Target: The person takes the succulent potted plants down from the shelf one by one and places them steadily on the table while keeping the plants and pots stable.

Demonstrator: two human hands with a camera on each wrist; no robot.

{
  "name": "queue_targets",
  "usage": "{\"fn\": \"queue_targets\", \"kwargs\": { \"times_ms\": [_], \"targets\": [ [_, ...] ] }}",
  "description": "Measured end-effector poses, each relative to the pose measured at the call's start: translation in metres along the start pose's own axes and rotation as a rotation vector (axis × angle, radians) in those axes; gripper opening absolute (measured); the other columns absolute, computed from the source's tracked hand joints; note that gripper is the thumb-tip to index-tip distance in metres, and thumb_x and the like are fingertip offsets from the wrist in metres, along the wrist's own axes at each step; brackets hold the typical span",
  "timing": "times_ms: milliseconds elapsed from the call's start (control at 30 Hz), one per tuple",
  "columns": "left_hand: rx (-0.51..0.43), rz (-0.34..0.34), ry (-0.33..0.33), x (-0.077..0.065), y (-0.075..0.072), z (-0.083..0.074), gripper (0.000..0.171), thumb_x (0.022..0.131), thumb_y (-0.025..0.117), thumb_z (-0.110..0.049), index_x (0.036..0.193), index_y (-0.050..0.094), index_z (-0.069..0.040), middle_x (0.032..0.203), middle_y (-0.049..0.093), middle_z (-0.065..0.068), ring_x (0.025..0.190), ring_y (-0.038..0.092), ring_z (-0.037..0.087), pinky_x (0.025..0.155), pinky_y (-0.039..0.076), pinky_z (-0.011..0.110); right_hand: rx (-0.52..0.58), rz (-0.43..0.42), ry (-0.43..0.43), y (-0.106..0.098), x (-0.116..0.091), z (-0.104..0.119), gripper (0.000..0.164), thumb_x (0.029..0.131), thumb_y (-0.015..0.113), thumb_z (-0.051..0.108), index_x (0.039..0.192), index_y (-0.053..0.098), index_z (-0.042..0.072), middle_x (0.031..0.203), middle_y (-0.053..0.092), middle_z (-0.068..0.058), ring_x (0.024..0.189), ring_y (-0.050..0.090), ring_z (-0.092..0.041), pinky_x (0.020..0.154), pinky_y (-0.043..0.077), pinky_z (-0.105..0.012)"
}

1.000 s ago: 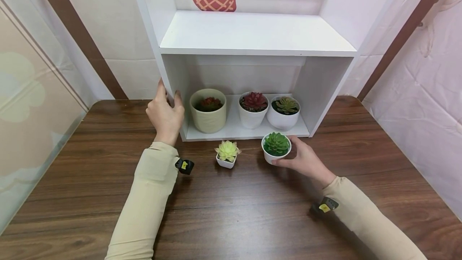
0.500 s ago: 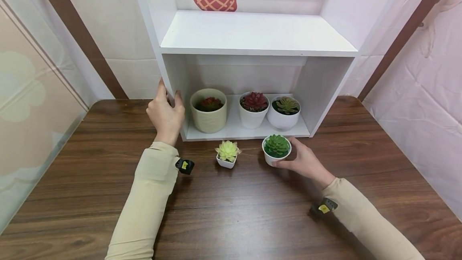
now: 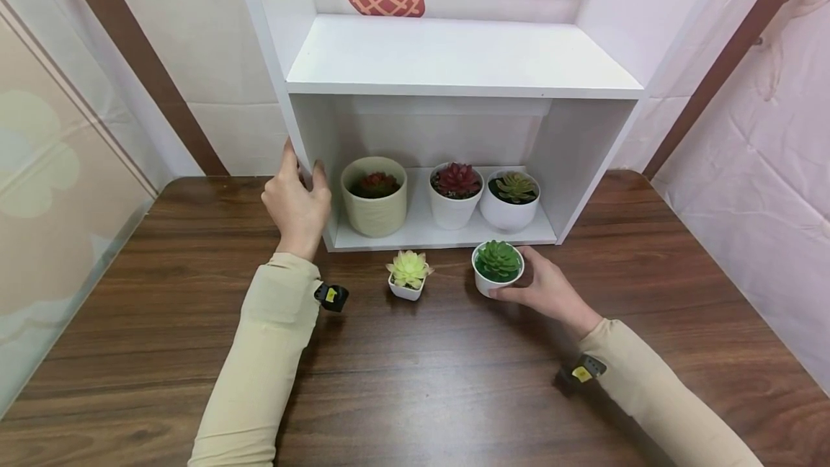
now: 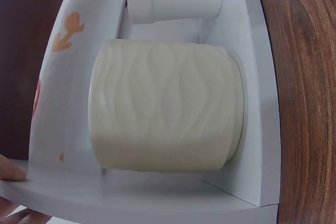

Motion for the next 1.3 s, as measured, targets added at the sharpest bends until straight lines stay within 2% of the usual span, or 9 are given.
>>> {"fn": "queue_targets", "kwargs": {
  "times_ms": [500, 900, 1133, 1300],
  "targets": [
    [0.007, -0.006, -0.008, 0.001, -0.002, 0.0, 0.037, 0.089, 0.06, -0.016, 0.123, 0.059, -0.002, 0.093, 0.07, 0.026, 0.08, 0.067, 0.046, 0.072, 0.046, 0.059, -0.029, 0.001, 0.005, -0.001, -0.001, 0.0, 0.072, 0.069, 0.085, 0.026, 0.128, 0.052, 0.001, 0.121, 0.063, -0.016, 0.116, 0.056, -0.034, 0.101, 0.038, -0.053],
    [-0.001, 0.002, -0.006, 0.002, -0.001, 0.001, 0.039, 0.09, 0.06, -0.016, 0.127, 0.058, -0.004, 0.103, 0.07, 0.024, 0.084, 0.068, 0.044, 0.073, 0.047, 0.059, -0.003, 0.052, -0.011, -0.002, -0.002, 0.001, 0.08, 0.067, 0.087, 0.028, 0.133, 0.047, 0.005, 0.126, 0.06, -0.014, 0.122, 0.053, -0.033, 0.104, 0.035, -0.052],
    [-0.009, 0.008, -0.007, 0.001, -0.001, 0.001, 0.041, 0.09, 0.06, -0.016, 0.13, 0.057, -0.005, 0.107, 0.069, 0.024, 0.088, 0.068, 0.044, 0.074, 0.047, 0.059, -0.006, 0.08, -0.01, -0.014, -0.004, 0.011, 0.091, 0.07, 0.085, 0.032, 0.141, 0.037, 0.003, 0.138, 0.05, -0.017, 0.128, 0.047, -0.033, 0.105, 0.034, -0.052],
    [-0.01, 0.008, -0.009, 0.001, -0.001, 0.001, 0.041, 0.09, 0.06, -0.015, 0.129, 0.057, -0.005, 0.107, 0.069, 0.024, 0.09, 0.068, 0.044, 0.075, 0.047, 0.059, -0.045, 0.054, -0.034, -0.028, -0.005, 0.026, 0.097, 0.07, 0.085, 0.033, 0.145, 0.032, 0.002, 0.138, 0.049, -0.023, 0.129, 0.047, -0.039, 0.105, 0.035, -0.053]
  ]
}}
Point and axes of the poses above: each hand's wrist, its own x-axis towards the middle knuckle, its own y-axis out of the palm, z = x × y, the point moved 7 cm from there along x, towards the middle knuckle
